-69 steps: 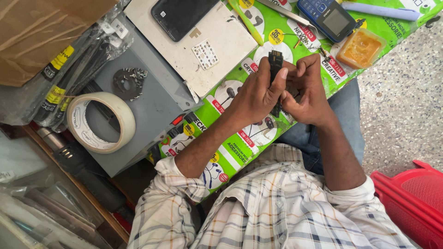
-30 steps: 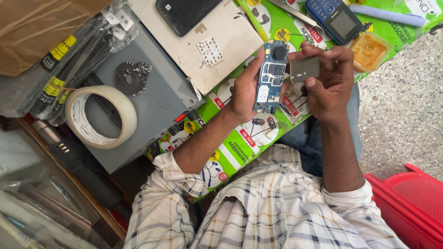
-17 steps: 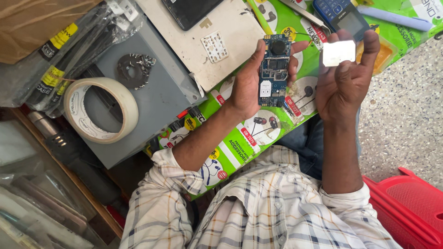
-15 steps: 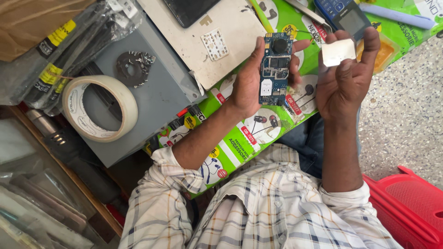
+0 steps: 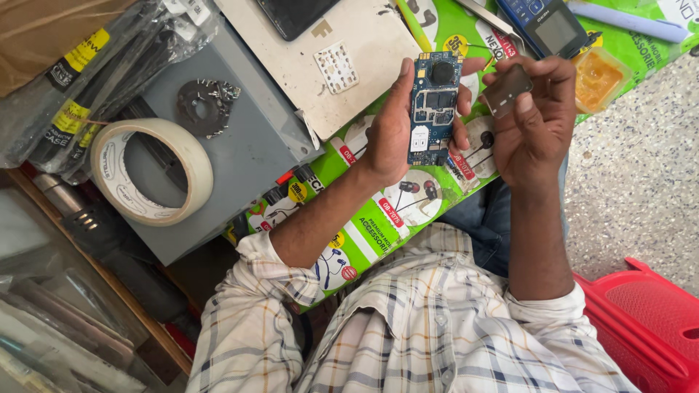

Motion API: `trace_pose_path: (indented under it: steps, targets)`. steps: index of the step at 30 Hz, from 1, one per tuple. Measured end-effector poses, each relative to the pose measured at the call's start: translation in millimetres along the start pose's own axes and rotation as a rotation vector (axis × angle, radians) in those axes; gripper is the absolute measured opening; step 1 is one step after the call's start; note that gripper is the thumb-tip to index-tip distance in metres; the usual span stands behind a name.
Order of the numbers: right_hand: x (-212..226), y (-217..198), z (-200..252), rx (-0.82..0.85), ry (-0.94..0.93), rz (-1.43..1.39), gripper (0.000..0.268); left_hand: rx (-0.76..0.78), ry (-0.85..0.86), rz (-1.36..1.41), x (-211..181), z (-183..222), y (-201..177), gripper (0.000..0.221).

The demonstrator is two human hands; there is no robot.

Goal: The person uses a blue precision screwdriver to manipulate components on a small blue circuit board. They repeatedly probe and adjust small areas on the board's surface, then flip the board to inspect the other side. Finally, they peel off a white sticker from the board.

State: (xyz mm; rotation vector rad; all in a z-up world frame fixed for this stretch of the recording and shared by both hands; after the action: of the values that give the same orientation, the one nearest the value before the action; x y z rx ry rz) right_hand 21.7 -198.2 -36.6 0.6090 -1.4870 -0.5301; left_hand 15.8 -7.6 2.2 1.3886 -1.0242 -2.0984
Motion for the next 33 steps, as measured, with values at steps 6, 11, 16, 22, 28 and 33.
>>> trace_pose_path:
  steps: [6, 11, 16, 22, 28, 33]
  targets:
    - [-1, 3, 1, 0.051, 0.007, 0.062, 0.028, 0.043, 0.061, 0.006, -6, 4, 10, 0.070]
    - [-1, 4, -1, 0.019, 0.007, 0.142, 0.028, 0.287, -0.169, 0.131, -11, 12, 12, 0.056]
    - [2, 16, -2, 0.075, -0.046, 0.265, 0.027, 0.299, -0.307, 0.134, -3, 12, 7, 0.050]
    - [-2, 7, -1, 0.041, -0.005, 0.275, 0.023, 0.238, -0.212, 0.043, 2, 11, 8, 0.049]
    - [-8, -7, -1, 0.007, -0.008, 0.322, 0.025, 0.251, -0.146, 0.058, 10, 8, 5, 0.046]
    - [-11, -16, 1, 0.046, -0.017, 0.308, 0.021, 0.245, -0.104, 0.007, 13, 9, 3, 0.047]
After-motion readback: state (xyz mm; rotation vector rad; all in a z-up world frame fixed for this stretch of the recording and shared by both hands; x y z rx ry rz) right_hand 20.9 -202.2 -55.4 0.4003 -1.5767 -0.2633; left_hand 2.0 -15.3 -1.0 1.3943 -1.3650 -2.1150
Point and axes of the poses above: each hand's wrist, its own z-axis away from the middle knuckle, its own y-axis out of the palm, x = y × z, the point moved 2 cm from there along -z, towards the middle knuckle, and after that the axes turned 7 degrees about -x, right-handed, at the moved point
